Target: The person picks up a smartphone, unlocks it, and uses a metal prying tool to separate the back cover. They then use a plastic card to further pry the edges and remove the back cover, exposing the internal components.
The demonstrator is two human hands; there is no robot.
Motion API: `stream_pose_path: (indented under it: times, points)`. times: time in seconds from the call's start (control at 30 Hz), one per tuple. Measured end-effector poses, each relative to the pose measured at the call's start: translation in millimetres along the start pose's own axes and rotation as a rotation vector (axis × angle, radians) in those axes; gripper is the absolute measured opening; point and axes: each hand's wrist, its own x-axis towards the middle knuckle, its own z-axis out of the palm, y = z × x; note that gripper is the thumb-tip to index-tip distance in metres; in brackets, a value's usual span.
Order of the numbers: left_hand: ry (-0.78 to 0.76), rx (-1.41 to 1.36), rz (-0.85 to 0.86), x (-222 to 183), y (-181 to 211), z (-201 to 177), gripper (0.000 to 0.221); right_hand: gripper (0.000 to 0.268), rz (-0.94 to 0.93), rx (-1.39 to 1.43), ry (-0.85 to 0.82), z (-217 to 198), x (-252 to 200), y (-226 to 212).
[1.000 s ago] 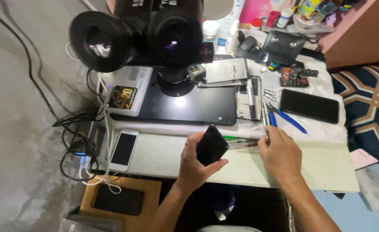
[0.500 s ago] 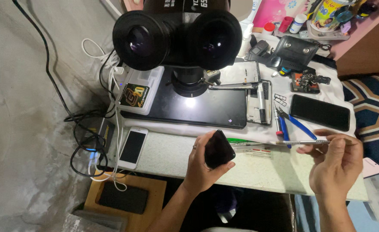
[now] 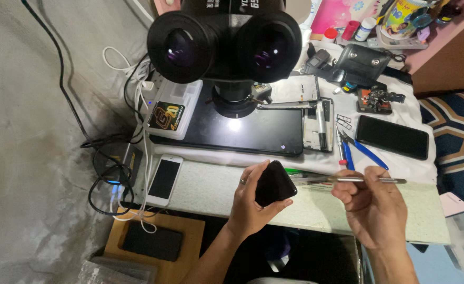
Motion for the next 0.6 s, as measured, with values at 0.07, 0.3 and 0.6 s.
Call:
stream_pose_path:
  times: [0.07,0.3,0.6]
  points:
    - [0.009,0.055,0.036,-0.7,4.3,0.1,0.094,0.014,0.027,-0.007,0.044,13.3,-3.0,-0.4]
    - [-0.006,0.017,-0.048,2.6,16.6,7.7,0.092,0.011,-0.067,-0.123,-0.028,7.0,-12.8,9.4]
    - [0.006,0.009,-0.022,7.7,29.4,29.3,0.093,0.016,-0.192,-0.252,-0.105,10.1,-21.4,4.8]
